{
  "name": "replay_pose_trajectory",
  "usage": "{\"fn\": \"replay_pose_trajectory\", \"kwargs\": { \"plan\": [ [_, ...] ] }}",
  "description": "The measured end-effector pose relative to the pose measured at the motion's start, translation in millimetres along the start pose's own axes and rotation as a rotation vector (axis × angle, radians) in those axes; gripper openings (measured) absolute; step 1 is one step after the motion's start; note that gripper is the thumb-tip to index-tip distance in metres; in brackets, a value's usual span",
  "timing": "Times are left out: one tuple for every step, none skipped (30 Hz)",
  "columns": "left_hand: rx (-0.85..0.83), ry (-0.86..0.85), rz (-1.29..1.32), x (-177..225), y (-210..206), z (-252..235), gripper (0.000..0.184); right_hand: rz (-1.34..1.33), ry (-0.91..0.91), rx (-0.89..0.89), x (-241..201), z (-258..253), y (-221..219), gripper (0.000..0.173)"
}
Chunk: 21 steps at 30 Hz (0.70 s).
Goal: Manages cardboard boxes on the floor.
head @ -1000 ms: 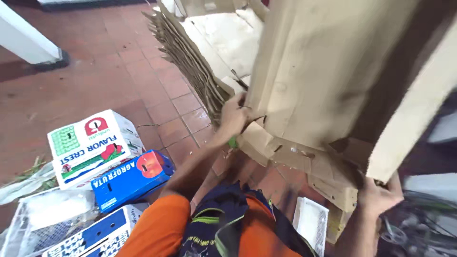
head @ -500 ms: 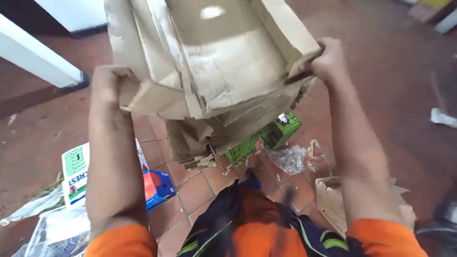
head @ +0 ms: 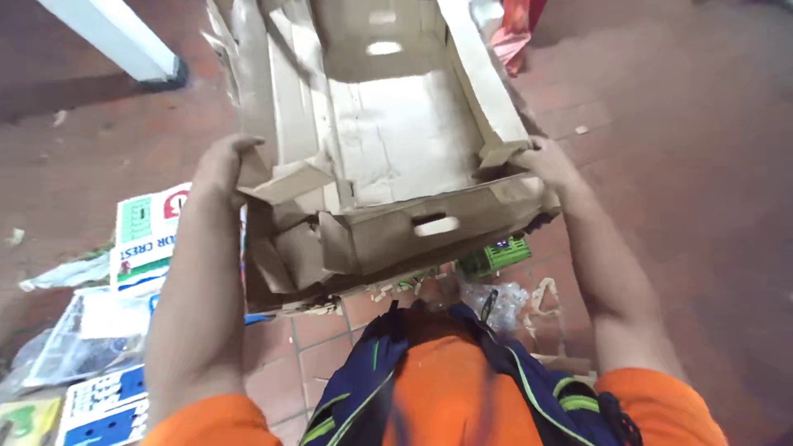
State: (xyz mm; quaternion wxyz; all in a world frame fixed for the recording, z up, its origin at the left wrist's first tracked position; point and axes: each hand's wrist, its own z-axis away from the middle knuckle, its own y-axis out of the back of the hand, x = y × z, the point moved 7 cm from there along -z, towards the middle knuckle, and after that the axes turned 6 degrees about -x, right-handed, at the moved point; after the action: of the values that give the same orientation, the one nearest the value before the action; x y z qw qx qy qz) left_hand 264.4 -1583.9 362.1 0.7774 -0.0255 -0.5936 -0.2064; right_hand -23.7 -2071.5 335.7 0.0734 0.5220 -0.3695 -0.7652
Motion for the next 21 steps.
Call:
{"fn": "replay_pose_trajectory", "kwargs": {
  "plan": [
    [0.005,0.017,0.050,-12,1,13,0.034,-0.062,0.023,-0.085,3,12,-5,0.050],
    [0.031,0.025,0.068,-23,0,29,0.039,-0.082,0.069,-0.157,2,23,-7,0.059],
    [0.055,0.018,0.061,-29,-6,48,0.045,-0.055,0.151,-0.191,0,31,-6,0.063],
    [0.018,0.000,0.059,-34,-16,68,0.054,0.015,0.259,-0.178,2,33,-1,0.066],
    [-0.033,-0.039,0.036,-44,-28,87,0.061,0.111,0.333,-0.133,11,30,5,0.069],
    [-0.092,-0.097,-0.039,-57,-37,102,0.068,0.199,0.367,-0.067,24,24,14,0.066],
    [-0.119,-0.155,-0.182,-70,-43,113,0.076,0.289,0.346,-0.004,42,16,24,0.063],
    [-0.109,-0.178,-0.368,-81,-47,123,0.087,0.354,0.327,0.052,65,6,33,0.060],
    [-0.077,-0.209,-0.553,-88,-53,131,0.094,0.378,0.364,0.106,83,-3,42,0.051],
    [-0.011,-0.268,-0.717,-94,-56,135,0.093,0.381,0.448,0.154,95,-10,50,0.040],
    [0.080,-0.333,-0.849,-97,-54,139,0.082,0.389,0.513,0.178,100,-16,54,0.030],
    [0.174,-0.354,-0.947,-97,-49,142,0.069,0.422,0.533,0.182,99,-21,57,0.025],
    [0.257,-0.345,-1.028,-94,-41,143,0.063,0.475,0.520,0.188,91,-26,58,0.023],
    [0.325,-0.304,-1.104,-92,-31,141,0.063,0.540,0.496,0.208,78,-29,57,0.023],
    [0.364,-0.228,-1.149,-94,-19,137,0.063,0.613,0.498,0.246,65,-30,52,0.025],
    [0.380,-0.153,-1.154,-103,-8,132,0.064,0.693,0.532,0.298,56,-32,45,0.030],
    [0.382,-0.111,-1.144,-113,2,125,0.063,0.768,0.571,0.343,53,-37,36,0.040],
    [0.379,-0.076,-1.158,-121,8,117,0.063,0.814,0.588,0.365,58,-46,29,0.050],
    [0.389,-0.036,-1.188,-131,12,110,0.064,0.826,0.578,0.374,71,-57,24,0.060],
    [0.402,-0.004,-1.205,-140,12,106,0.067,0.813,0.539,0.383,88,-67,22,0.067],
    [0.414,0.014,-1.205,-151,10,104,0.069,0.787,0.475,0.387,107,-75,18,0.070]
  ]
}}
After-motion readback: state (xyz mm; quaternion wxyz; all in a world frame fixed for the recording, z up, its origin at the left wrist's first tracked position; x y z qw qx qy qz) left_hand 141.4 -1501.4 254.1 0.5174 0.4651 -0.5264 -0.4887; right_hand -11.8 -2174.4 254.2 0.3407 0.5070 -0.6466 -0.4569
